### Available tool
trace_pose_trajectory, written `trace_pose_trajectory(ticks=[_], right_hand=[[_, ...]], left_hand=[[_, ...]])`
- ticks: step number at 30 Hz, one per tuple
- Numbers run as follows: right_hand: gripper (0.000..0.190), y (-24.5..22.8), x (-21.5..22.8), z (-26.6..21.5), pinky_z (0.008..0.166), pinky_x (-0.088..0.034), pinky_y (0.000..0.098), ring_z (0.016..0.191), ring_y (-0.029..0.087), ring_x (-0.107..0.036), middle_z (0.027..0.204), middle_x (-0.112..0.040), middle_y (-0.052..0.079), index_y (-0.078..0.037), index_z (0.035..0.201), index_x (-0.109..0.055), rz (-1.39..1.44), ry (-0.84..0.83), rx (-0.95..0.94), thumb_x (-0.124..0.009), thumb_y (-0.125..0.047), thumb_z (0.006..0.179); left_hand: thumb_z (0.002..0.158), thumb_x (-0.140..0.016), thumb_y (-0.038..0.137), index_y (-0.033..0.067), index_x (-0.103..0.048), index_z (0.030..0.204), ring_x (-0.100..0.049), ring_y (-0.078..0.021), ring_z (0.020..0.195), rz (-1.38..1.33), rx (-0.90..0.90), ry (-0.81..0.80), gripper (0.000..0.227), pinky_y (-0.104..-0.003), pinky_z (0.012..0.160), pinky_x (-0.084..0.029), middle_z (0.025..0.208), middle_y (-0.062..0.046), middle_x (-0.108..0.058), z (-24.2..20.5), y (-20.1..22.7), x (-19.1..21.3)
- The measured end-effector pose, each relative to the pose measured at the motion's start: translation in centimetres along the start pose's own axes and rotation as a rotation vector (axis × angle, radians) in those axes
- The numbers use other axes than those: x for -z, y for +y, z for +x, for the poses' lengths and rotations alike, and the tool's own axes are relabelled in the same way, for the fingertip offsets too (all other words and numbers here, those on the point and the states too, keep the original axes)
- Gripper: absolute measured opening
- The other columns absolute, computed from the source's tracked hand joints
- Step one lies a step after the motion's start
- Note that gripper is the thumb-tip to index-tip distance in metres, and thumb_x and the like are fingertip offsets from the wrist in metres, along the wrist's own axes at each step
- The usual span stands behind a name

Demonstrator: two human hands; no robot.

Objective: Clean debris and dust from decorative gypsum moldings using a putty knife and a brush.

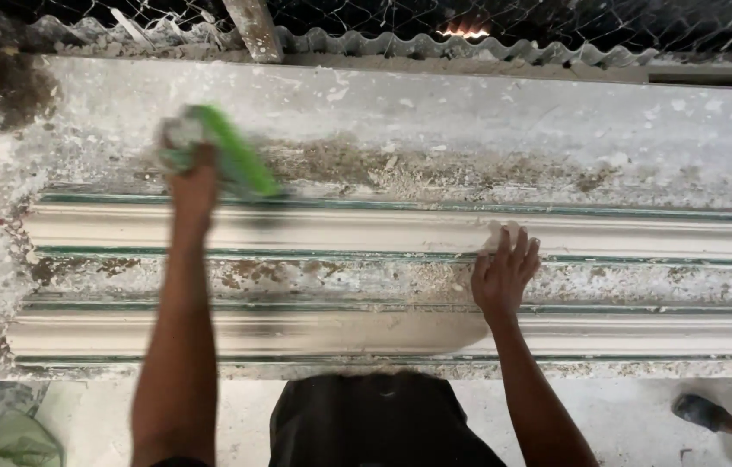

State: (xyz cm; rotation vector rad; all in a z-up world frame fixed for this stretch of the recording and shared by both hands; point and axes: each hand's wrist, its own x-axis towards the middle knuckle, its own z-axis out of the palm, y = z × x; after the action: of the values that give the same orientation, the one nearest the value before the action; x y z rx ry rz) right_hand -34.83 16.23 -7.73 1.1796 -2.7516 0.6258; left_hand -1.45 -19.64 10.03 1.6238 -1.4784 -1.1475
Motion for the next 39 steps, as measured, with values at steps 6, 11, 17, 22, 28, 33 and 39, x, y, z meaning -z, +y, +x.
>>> trace_pose_trajectory(ticks=[6,11,17,22,28,33,39], right_hand=[[0.059,-0.5,0.5,-0.1,0.118,-0.02,0.0654,0.15,0.05,-0.019,0.164,-0.029,0.018,-0.012,0.158,-0.043,-0.087,0.032,0.033,-0.049,-0.035,0.104],[0.061,0.0,-0.1,0.1,0.117,-0.02,0.0634,0.148,0.049,-0.022,0.162,-0.031,0.019,-0.012,0.157,-0.044,-0.104,0.054,0.053,-0.045,-0.041,0.104],[0.058,1.1,-0.8,-0.3,0.118,-0.022,0.0596,0.148,0.047,-0.026,0.163,-0.032,0.017,-0.013,0.158,-0.044,-0.147,0.046,0.059,-0.048,-0.036,0.105],[0.059,0.5,-0.2,-0.2,0.119,-0.013,0.0628,0.15,0.05,-0.015,0.165,-0.022,0.019,-0.012,0.159,-0.036,-0.077,-0.012,0.06,-0.037,-0.045,0.11],[0.066,0.1,0.5,-0.1,0.12,-0.01,0.0729,0.152,0.056,-0.007,0.167,-0.013,0.027,-0.005,0.159,-0.025,-0.033,-0.062,0.105,-0.034,-0.046,0.108],[0.069,1.1,-1.0,-0.3,0.116,-0.015,0.067,0.15,0.055,-0.013,0.164,-0.022,0.025,-0.008,0.159,-0.035,-0.153,-0.018,0.089,-0.04,-0.051,0.106],[0.069,1.8,-1.7,-0.6,0.116,-0.018,0.0677,0.149,0.056,-0.017,0.165,-0.023,0.026,-0.007,0.16,-0.036,-0.19,-0.012,0.065,-0.044,-0.049,0.106]], left_hand=[[0.1,-0.065,0.03,0.0067,-0.03,0.152,-0.073,-0.0541,0.094,0.672,-0.192,0.418,0.067,-0.068,0.078,-0.057,0.099,-0.034,-0.071,6.8,-11.7,-5.7],[0.085,-0.058,0.037,0.0108,-0.062,0.112,-0.074,-0.0496,0.092,0.474,-0.094,-0.373,0.038,-0.064,0.08,-0.056,0.091,-0.025,-0.074,-5.8,-5.2,-23.8],[0.102,-0.044,0.043,0.0267,-0.016,0.159,-0.071,-0.053,0.104,0.284,-0.249,-0.662,0.066,-0.062,0.096,-0.052,0.108,-0.029,-0.074,-9.6,5.8,-21.8],[0.096,-0.058,0.053,-0.0015,-0.069,0.106,-0.071,-0.0466,0.074,0.097,-0.05,-0.256,0.057,-0.059,0.058,-0.057,0.079,-0.03,-0.07,-0.3,5.8,-14.5],[0.115,-0.053,0.044,-0.0124,-0.018,0.154,-0.06,-0.0185,0.052,0.665,-0.387,0.105,0.077,-0.031,0.042,-0.052,0.08,-0.008,-0.069,13.5,-8.0,-9.6],[0.094,-0.053,0.04,0.014,-0.06,0.138,-0.075,-0.0491,0.089,0.591,-0.108,-0.073,0.052,-0.063,0.073,-0.06,0.093,-0.018,-0.073,-0.8,-2.4,-26.0],[0.105,-0.041,0.047,0.0459,-0.017,0.161,-0.074,-0.0479,0.103,0.333,-0.377,-0.724,0.06,-0.062,0.091,-0.058,0.11,-0.019,-0.076,-6.9,3.6,-28.7]])
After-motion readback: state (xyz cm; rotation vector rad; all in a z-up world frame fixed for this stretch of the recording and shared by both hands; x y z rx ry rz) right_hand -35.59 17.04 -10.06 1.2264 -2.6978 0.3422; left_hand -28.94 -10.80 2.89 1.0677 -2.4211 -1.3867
